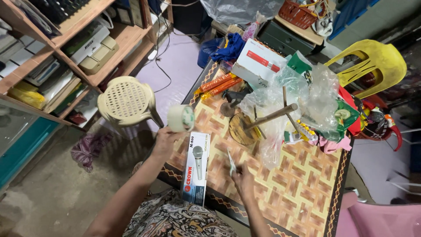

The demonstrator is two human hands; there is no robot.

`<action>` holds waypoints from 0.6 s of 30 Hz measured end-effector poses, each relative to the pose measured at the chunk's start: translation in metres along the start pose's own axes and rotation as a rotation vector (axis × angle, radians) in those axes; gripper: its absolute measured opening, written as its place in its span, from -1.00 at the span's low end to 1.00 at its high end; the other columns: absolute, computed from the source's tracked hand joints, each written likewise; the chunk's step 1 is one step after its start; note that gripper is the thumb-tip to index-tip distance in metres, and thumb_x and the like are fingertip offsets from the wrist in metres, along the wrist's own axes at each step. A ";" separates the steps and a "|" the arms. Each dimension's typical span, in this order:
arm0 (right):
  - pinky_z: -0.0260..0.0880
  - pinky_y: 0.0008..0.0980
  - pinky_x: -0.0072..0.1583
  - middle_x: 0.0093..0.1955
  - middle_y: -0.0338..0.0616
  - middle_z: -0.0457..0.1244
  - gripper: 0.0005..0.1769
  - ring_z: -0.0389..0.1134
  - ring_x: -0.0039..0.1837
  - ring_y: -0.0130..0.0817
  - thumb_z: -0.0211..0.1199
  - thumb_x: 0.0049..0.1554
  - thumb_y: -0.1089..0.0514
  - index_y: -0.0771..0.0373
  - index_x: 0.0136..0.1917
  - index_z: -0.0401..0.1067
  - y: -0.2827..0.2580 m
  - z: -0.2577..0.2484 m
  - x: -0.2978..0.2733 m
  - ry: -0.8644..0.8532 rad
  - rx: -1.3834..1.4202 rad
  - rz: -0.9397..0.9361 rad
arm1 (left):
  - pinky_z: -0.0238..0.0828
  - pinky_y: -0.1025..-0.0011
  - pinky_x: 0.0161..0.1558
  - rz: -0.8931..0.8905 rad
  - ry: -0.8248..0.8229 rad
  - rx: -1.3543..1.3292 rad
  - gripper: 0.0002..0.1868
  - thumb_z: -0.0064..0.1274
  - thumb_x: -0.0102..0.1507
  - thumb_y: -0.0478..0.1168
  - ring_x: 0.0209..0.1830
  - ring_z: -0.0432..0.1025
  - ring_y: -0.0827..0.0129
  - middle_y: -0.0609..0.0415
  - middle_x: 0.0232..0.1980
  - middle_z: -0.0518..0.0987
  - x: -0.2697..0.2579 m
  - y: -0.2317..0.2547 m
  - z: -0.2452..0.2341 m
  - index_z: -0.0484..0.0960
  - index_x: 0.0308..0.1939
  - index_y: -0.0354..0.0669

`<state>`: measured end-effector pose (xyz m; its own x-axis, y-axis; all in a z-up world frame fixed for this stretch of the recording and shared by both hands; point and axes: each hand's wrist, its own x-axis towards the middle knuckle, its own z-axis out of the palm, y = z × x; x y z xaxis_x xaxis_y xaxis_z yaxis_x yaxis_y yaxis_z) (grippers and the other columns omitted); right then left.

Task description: Taping a microphone box and wiping down appliance boxes with a cloth.

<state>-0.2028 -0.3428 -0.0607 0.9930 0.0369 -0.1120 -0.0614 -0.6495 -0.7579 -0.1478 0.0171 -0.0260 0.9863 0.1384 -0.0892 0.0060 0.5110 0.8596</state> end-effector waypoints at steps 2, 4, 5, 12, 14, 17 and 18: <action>0.46 -0.08 -0.08 0.00 0.13 0.33 -0.69 0.46 -0.14 -0.01 0.28 0.14 0.10 0.26 0.11 0.41 0.004 0.002 -0.014 -0.050 -0.329 0.065 | 0.46 0.39 0.13 0.045 -0.023 -0.004 -0.78 0.14 0.25 -0.43 -0.02 0.57 0.36 -0.05 -0.01 0.70 -0.009 -0.015 -0.023 0.70 -0.03 -0.41; 0.45 0.03 -0.09 0.15 0.22 0.25 -0.68 0.43 -0.13 0.13 0.22 0.18 0.06 0.22 0.17 0.42 0.021 0.004 -0.020 -0.104 -0.655 0.127 | 0.43 0.34 0.10 0.090 -0.042 -0.004 -0.79 0.12 0.29 -0.41 -0.02 0.55 0.33 -0.07 0.00 0.69 -0.025 -0.017 -0.037 0.71 -0.03 -0.45; 0.44 0.03 0.03 0.21 0.20 0.24 -0.68 0.42 0.00 0.13 0.20 0.18 0.10 0.23 0.18 0.43 0.035 0.004 -0.016 -0.176 -0.718 0.076 | 0.40 0.38 0.19 0.147 -0.054 -0.100 -0.70 -0.06 0.36 -0.19 0.02 0.58 0.34 -0.05 -0.01 0.72 -0.033 -0.010 -0.039 0.67 -0.02 -0.33; 0.06 0.04 0.51 0.45 0.05 0.18 -0.36 0.12 0.48 0.04 0.09 0.21 0.05 0.12 0.54 0.21 -0.123 -0.011 0.048 -0.046 -0.322 -0.364 | 0.36 0.40 0.29 0.072 -0.007 -0.021 -0.70 0.05 0.34 -0.23 0.07 0.55 0.41 -0.02 0.03 0.72 -0.064 0.027 -0.041 0.71 0.02 -0.39; -0.21 0.09 0.55 0.57 0.06 -0.01 -0.30 -0.07 0.59 0.00 0.08 0.25 -0.04 0.12 0.60 0.08 -0.184 0.002 0.051 -0.165 -0.302 -0.364 | 0.37 0.40 0.22 0.036 0.054 -0.017 -0.73 0.14 0.27 -0.32 0.03 0.54 0.43 0.00 0.02 0.71 -0.067 0.025 -0.042 0.70 0.02 -0.40; -0.50 0.13 0.59 0.70 0.06 -0.20 -0.16 -0.27 0.70 -0.07 0.07 0.27 -0.19 0.20 0.65 -0.08 -0.194 0.039 0.057 -0.226 -0.408 -0.511 | 0.40 0.42 0.15 0.011 0.127 -0.034 -0.71 0.23 0.19 -0.41 -0.03 0.54 0.44 0.03 -0.02 0.71 -0.070 0.028 -0.043 0.71 -0.01 -0.39; -0.52 0.12 0.59 0.70 0.06 -0.19 -0.11 -0.28 0.70 -0.10 0.06 0.24 -0.23 0.29 0.63 -0.10 -0.183 0.055 0.060 -0.165 -0.532 -0.656 | 0.42 0.44 0.14 0.021 0.139 -0.051 -0.72 0.23 0.17 -0.41 -0.04 0.56 0.45 0.04 -0.04 0.72 -0.072 0.030 -0.043 0.73 -0.04 -0.37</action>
